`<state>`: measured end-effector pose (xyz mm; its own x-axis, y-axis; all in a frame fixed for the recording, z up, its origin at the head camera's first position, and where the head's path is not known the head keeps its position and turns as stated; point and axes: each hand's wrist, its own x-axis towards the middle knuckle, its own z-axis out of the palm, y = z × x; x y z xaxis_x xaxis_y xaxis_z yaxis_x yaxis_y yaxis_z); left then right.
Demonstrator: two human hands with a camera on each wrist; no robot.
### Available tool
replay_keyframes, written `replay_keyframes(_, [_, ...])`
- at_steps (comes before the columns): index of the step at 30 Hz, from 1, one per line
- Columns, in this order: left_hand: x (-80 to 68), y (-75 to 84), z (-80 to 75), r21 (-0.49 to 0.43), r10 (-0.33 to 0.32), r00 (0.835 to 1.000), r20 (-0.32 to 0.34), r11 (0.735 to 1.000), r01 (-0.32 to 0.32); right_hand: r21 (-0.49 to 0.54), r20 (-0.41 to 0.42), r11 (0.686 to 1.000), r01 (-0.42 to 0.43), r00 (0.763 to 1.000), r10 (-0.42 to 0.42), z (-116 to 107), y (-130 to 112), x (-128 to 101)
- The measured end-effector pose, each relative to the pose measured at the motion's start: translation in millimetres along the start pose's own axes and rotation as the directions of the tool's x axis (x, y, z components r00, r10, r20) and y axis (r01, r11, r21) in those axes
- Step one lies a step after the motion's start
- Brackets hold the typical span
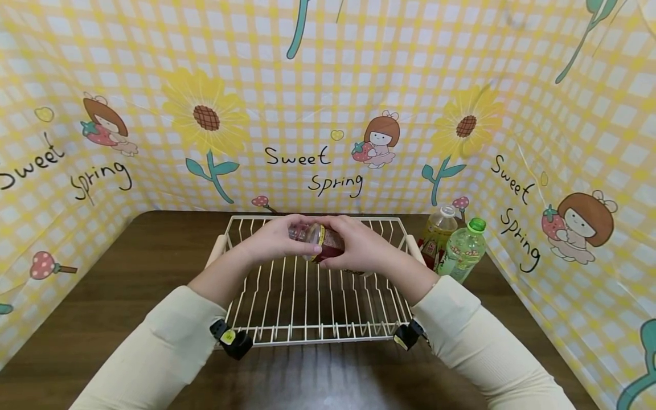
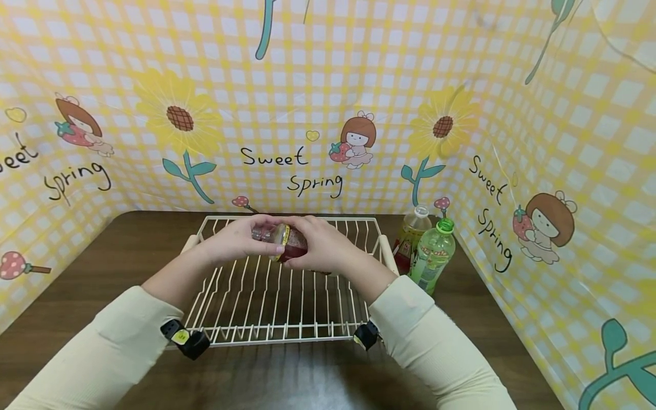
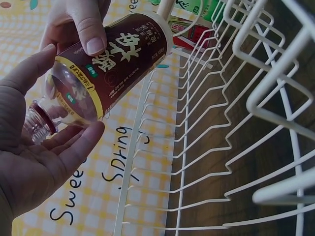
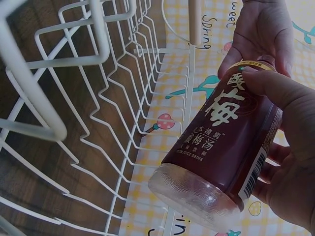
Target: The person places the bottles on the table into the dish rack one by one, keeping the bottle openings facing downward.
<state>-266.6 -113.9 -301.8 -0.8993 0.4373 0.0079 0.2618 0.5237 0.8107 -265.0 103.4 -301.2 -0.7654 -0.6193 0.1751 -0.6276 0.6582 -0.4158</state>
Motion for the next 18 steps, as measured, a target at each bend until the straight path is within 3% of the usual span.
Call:
replay_keyframes(3, [-0.4,-1.7,0.8,-0.018,0.025,1.000,-0.001,1.000,-0.025,0.005,-0.002,1.000,0.009,1.000,-0.009,1.4,0.4,0.1])
replay_keyframes(8, [-1.4,-3.7,1.8,-0.038,0.013,1.000,-0.023,0.999,-0.014,0.001,-0.002,1.000,0.016,1.000,-0.016,2.2,1.0,0.3])
replay_keyframes(12, [-3.6,-6.5,1.5,-0.047,-0.002,0.999,-0.052,0.999,-0.001,0.012,-0.007,1.000,-0.021,1.000,0.022,0.3,0.6,-1.5])
replay_keyframes(18, [-9.2,-14.9,-3.5,-0.082,-0.031,0.990,-0.136,0.996,0.020,0.116,-0.058,0.988,-0.101,0.992,0.108,-5.3,-1.8,-6.7])
